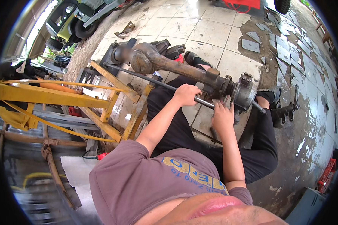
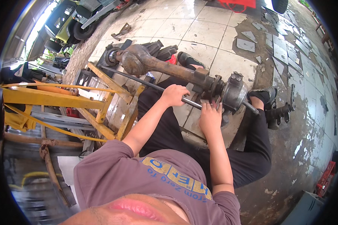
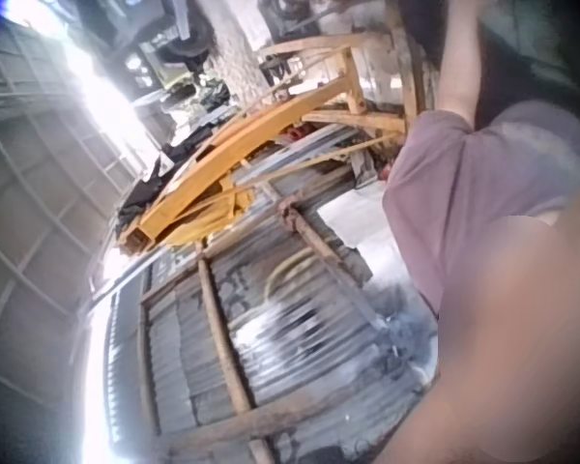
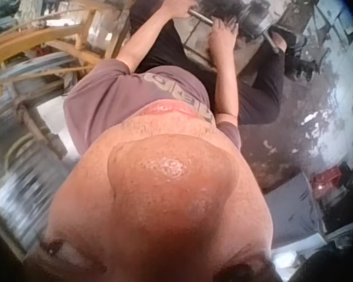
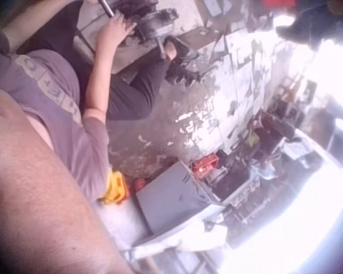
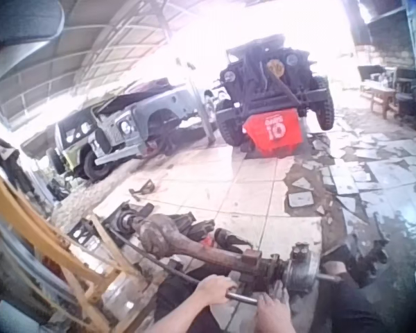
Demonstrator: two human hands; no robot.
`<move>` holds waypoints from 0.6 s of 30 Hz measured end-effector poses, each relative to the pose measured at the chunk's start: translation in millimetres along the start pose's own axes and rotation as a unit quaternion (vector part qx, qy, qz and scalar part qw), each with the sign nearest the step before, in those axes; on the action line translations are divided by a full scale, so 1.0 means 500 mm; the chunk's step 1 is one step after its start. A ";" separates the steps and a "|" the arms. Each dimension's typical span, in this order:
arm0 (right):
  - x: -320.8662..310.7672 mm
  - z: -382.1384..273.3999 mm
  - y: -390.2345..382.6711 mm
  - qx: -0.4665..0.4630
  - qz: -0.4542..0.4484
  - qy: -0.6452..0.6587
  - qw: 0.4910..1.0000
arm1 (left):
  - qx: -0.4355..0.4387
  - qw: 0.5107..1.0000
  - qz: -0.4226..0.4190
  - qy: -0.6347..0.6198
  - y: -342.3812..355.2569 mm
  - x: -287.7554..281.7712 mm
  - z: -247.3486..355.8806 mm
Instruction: The person sits on the floor and uses a long metal bar to turn a nut on a vehicle axle assembly. The person repeatedly rotates the bar to tighten or loosen the nut on the axle.
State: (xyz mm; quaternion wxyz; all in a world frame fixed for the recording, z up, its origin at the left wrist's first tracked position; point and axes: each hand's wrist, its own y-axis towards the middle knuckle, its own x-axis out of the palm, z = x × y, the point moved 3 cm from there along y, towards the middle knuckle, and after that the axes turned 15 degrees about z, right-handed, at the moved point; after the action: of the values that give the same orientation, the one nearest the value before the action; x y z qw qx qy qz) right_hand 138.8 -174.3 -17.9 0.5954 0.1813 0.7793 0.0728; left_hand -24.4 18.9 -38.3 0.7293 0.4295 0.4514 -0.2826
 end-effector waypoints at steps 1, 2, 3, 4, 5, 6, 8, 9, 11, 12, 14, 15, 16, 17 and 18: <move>0.006 0.003 0.003 0.009 -0.016 0.000 1.000 | 0.001 1.000 0.003 0.001 0.000 0.002 0.002; 0.004 -0.001 0.014 0.016 -0.028 0.002 0.999 | 0.001 1.000 0.004 0.000 -0.003 0.002 -0.001; -0.006 -0.005 0.016 0.007 -0.023 0.001 1.000 | 0.001 1.000 0.006 -0.002 -0.006 0.002 -0.004; -0.021 -0.007 0.014 -0.001 -0.018 0.001 1.000 | 0.000 1.000 0.008 -0.004 -0.009 0.003 -0.006; -0.036 -0.009 0.009 -0.005 -0.016 -0.003 1.000 | -0.002 1.000 0.011 -0.008 -0.006 0.004 0.001; -0.025 -0.006 0.007 0.002 -0.020 -0.007 1.000 | -0.002 1.000 0.009 -0.005 -0.004 0.002 0.004; -0.002 -0.001 0.014 0.012 -0.027 -0.013 0.999 | -0.001 1.000 0.007 0.005 0.001 -0.005 0.003; -0.007 -0.001 0.012 0.003 -0.019 -0.011 1.000 | 0.003 1.000 -0.002 0.002 -0.006 -0.001 -0.002; -0.025 -0.001 0.004 -0.014 -0.003 -0.010 1.000 | 0.002 1.000 0.005 0.007 -0.008 0.001 0.002; -0.018 0.001 0.003 -0.008 0.001 -0.009 1.000 | 0.002 1.000 0.008 0.008 -0.008 0.001 0.006; -0.009 -0.002 0.007 -0.001 0.008 -0.007 1.000 | -0.002 1.000 0.001 0.012 -0.010 -0.002 0.005; -0.017 -0.003 0.001 -0.001 -0.018 -0.009 1.000 | -0.007 1.000 -0.001 0.013 -0.014 -0.001 0.008; -0.029 -0.004 -0.006 -0.001 -0.043 -0.010 0.999 | -0.009 1.000 0.003 0.006 -0.023 0.004 0.014; -0.041 -0.008 -0.005 0.003 -0.065 -0.012 0.998 | -0.007 1.000 0.007 0.000 -0.023 0.007 0.017; -0.030 -0.005 -0.002 0.005 -0.040 -0.006 0.999 | -0.004 1.000 0.010 -0.006 -0.023 0.009 0.018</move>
State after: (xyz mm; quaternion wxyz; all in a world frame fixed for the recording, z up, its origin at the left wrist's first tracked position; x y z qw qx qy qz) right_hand 139.6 -180.7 -3.9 0.6013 0.1533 0.7829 0.0436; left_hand -27.9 5.4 -44.4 0.7368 0.4293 0.4436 -0.2757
